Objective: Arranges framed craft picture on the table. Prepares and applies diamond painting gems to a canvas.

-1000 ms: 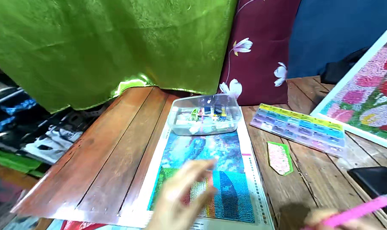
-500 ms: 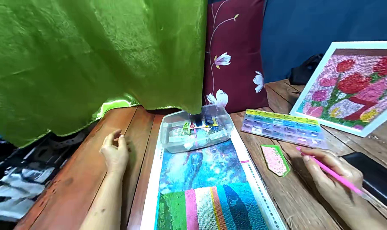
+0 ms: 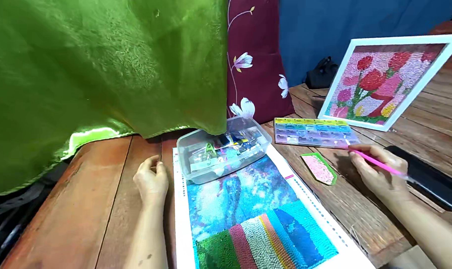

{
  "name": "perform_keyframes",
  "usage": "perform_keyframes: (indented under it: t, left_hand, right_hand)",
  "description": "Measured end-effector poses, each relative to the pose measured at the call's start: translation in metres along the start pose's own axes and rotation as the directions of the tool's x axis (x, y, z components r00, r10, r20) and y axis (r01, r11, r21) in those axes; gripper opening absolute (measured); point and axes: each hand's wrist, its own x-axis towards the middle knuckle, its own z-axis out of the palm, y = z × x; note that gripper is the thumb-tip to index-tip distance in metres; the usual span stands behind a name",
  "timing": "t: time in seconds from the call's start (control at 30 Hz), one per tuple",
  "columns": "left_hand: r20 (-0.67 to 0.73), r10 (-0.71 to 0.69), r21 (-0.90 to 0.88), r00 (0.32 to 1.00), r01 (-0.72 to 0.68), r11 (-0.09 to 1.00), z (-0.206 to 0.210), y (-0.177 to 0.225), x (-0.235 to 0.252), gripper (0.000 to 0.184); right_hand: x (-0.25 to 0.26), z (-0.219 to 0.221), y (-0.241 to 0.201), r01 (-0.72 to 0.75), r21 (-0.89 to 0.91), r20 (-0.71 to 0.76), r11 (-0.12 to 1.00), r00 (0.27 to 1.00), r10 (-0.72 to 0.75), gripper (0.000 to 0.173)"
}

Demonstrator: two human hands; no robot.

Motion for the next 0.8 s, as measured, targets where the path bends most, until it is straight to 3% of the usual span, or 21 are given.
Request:
perform_keyframes:
  t: [0.13,0.4,0.6,0.8]
  left_hand:
    - [0.0,-0.063,-0.003,0.998,0.063,0.998,0.005,0.006,-0.002,0.028]
    - [0.006,0.053,0.002,0.999,-0.053,0.999,0.008,-0.008,-0.003,0.029]
    - [0.029,0.015,-0.034,0.999,-0.014,0.999,0.008,-0.011,0.008,0.033]
    - [0.022,-0.055,-0.122,0.998,0.057,0.991,0.006,-0.012,0.009,0.032]
  right_hand:
    - [0.001,-0.002,0.0,-0.032,-0.018,-0.013,0.999,0.999,0.032,0.034]
    - [0.001,0.0,0.0,-0.066,0.074,-0.033,0.995,0.997,0.068,0.025]
    - [0.002,-0.003,-0.002,-0.296,0.326,0.108,0.898,0.955,0.275,0.013]
    - [0.003,-0.004,-0.01,-0.463,0.42,0.347,0.781,0.877,0.333,0.011]
